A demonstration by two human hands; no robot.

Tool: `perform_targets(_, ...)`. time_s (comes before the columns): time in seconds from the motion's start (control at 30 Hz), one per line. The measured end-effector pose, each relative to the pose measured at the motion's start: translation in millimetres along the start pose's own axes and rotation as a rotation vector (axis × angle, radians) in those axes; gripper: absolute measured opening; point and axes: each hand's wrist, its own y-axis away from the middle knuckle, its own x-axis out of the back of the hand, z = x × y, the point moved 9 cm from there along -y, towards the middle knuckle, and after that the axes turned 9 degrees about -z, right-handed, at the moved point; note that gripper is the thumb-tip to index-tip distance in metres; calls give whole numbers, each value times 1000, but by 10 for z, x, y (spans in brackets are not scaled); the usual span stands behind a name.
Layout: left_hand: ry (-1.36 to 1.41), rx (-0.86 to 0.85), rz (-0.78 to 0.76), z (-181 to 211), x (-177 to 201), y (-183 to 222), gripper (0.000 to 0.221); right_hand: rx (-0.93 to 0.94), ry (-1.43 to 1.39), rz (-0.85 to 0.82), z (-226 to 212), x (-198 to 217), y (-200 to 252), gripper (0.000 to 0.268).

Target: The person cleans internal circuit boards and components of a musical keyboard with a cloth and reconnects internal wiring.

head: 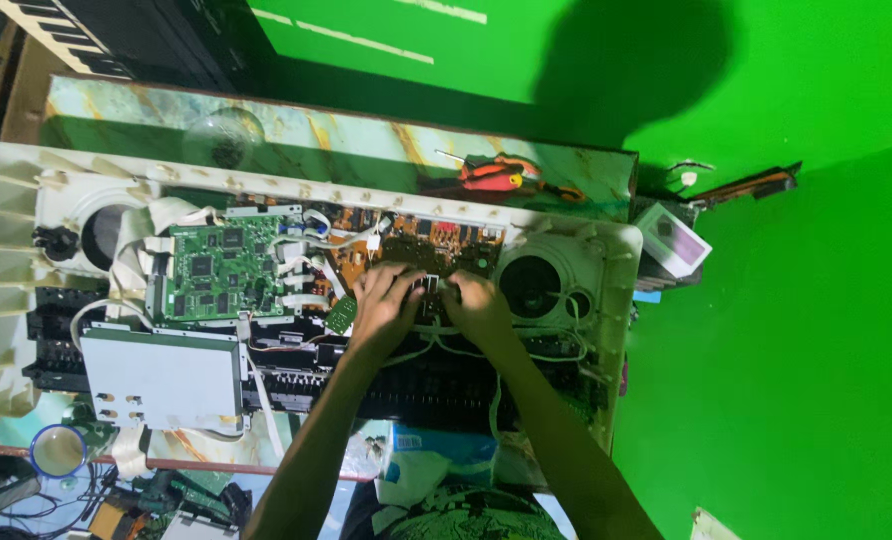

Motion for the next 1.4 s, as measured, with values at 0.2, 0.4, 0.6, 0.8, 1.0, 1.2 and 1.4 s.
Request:
perform_targets(0.2,7,-39,41,79,160,10,33,-301,-264,-225,225,-67,23,22)
perform_targets(0.4,28,-23,63,36,171,7,35,-379,-131,-141,199,42,-6,21)
perform_targets(0.6,20,-35,14,-78,22,-1,35,-363,-79,-149,232,-95,-39,31)
perform_targets(0.8,29,-90,27,1,146,-7,34,-220,-78,-149,165,-102,-88,25)
perform_targets(1.0,91,-65,51,42,285,13,34,-324,-385,-173,249,-90,25,17)
perform_targets(1.2,70,-11,156,-59,233,79,29,-178,-45,-87,199,-148,-33,19)
perform_targets(1.4,142,48,95,-117,204,85,28,-105,-185,-49,74,-43,-53,15)
